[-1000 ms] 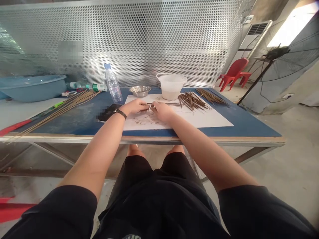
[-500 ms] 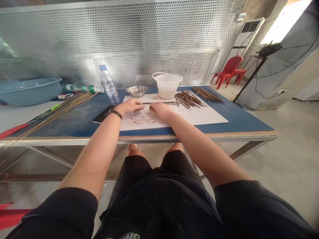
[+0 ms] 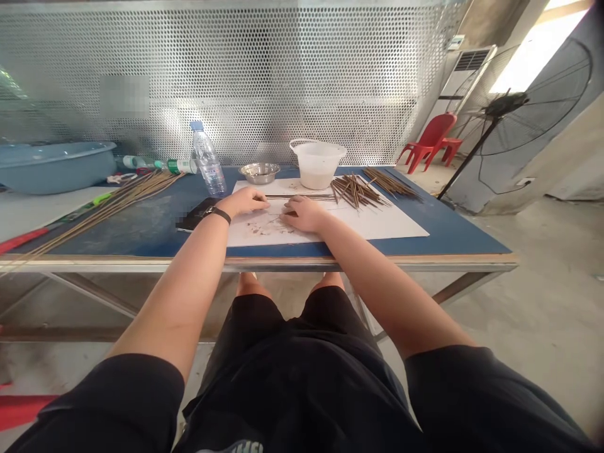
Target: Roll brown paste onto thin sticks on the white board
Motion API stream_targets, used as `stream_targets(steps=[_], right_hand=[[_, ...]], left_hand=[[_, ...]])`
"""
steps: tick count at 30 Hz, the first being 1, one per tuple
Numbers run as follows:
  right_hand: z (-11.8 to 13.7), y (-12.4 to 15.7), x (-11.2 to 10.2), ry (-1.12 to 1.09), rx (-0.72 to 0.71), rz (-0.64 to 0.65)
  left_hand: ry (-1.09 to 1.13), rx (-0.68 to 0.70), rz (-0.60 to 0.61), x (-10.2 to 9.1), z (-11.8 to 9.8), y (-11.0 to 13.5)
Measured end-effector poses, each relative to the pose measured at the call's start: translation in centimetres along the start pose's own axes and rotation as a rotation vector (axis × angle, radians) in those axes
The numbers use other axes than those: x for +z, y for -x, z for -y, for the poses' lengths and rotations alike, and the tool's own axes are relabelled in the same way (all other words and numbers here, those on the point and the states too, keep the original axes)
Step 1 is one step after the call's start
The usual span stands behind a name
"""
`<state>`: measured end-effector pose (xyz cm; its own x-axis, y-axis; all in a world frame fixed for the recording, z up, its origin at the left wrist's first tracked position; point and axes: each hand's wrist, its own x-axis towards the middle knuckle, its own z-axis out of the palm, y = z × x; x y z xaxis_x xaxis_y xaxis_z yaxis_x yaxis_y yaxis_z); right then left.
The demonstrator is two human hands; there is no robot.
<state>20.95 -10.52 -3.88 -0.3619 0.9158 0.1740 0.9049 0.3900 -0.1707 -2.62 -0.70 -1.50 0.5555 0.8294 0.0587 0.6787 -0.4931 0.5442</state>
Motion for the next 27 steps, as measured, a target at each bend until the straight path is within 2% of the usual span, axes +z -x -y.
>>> stream_targets(steps=[5,10,13,16,22,24,27], right_hand=[[1.7,2.3,0.1,0.004,-0.036,0.195],[4.1,6.4,-0.1,0.085,-0.029,0.181],[5.2,7.5,-0.4,0.088,0.0,0.168],[5.2,6.5,-0.3,0.076,0.025,0.151],[3.0,1.6,0.0,0.038,0.072,0.186],[2.7,1.3,-0.2,0.05,0.062,0.207],[3.0,3.0,-0.6,0.077,0.033,0.245]], left_hand=[[0.008,-0.024,-0.036,0.2,-0.3,0.2],[0.039,-0.069,-0.053,0.3,-0.6,0.2],[0.035,-0.062,-0.071,0.5,-0.5,0.0],[0.045,-0.034,-0.101,0.8,-0.2,-0.3],[0.059,0.006,-0.108,1.2,0.1,-0.3],[0.052,0.008,-0.102,1.2,0.1,-0.3],[0.044,-0.004,-0.085,1.2,0.1,-0.2]])
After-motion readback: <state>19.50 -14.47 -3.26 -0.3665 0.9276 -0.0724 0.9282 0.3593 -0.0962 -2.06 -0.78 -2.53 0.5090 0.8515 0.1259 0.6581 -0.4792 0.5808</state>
